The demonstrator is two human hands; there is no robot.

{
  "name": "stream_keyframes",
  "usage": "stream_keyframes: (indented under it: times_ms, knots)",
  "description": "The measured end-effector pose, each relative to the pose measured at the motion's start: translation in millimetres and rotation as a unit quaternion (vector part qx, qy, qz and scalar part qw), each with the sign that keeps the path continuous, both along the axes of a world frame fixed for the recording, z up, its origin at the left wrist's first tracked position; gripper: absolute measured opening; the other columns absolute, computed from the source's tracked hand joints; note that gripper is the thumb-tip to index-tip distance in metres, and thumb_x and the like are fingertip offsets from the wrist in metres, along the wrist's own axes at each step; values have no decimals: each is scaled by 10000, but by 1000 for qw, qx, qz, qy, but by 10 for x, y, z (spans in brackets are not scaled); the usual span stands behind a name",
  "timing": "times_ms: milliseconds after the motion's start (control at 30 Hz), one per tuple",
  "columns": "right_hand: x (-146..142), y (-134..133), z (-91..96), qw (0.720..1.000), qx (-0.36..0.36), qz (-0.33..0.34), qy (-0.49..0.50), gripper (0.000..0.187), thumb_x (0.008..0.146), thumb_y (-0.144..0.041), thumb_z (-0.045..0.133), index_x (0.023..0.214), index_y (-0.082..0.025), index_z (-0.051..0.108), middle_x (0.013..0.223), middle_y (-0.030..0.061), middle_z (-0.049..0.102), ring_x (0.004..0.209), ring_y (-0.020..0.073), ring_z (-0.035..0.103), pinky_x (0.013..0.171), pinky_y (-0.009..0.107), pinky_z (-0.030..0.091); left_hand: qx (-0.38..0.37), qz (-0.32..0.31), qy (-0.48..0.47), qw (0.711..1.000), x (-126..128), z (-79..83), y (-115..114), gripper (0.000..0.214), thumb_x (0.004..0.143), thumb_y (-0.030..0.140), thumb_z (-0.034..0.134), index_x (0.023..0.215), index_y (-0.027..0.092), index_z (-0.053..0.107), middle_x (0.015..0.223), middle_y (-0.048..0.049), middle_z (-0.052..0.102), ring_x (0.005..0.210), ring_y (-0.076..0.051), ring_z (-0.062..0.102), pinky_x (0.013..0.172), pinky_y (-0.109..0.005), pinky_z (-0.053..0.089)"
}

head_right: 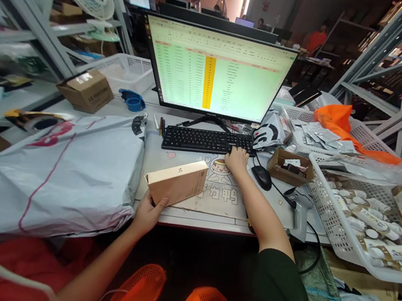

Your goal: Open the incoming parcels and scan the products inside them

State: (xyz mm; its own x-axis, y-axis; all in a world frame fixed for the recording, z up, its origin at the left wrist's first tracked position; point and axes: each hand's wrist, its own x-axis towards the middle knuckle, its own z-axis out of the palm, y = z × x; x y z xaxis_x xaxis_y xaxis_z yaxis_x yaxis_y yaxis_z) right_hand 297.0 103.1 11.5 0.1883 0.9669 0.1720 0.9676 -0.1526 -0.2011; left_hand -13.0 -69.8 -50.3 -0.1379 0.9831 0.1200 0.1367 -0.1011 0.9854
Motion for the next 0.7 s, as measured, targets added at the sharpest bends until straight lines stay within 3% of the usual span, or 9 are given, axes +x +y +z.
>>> stream_keyframes:
  times_ms: [100,300,467,700]
  knots:
    - [-8,34,-68,1000,18,-3,-2,506,990,-338,456,1392,-55,574,1339,258,583,1262,382,455,1060,504,333,-7,5,-5,1000,8,19,2,546,740,575,794,1067,164,646,1043,-128,741,970,-292,715,872,-396,575]
    - [17,90,-149,1000,28,-5,-1,509,1025,-412,408,1320,-63,632,1359,260,537,1298,393,387,1072,509,300,-16,19,6,1000,11,25,16,581,718,586,810,1081,170,631,1071,-143,743,1004,-316,715,908,-427,576]
    - [49,33,-170,1000,27,4,0,550,1021,-382,435,1483,-94,507,1386,240,542,1285,371,419,1069,498,308,-25,38,-10,999,7,18,30,605,668,582,857,1063,189,620,1066,-136,749,998,-318,719,892,-418,588]
    - [-2,-3,-163,999,17,35,0,501,1029,-398,451,1428,-127,587,1510,235,473,1356,355,390,1095,492,299,-38,58,9,998,16,59,51,675,604,673,851,1021,191,629,1002,-150,745,951,-347,727,853,-460,616]
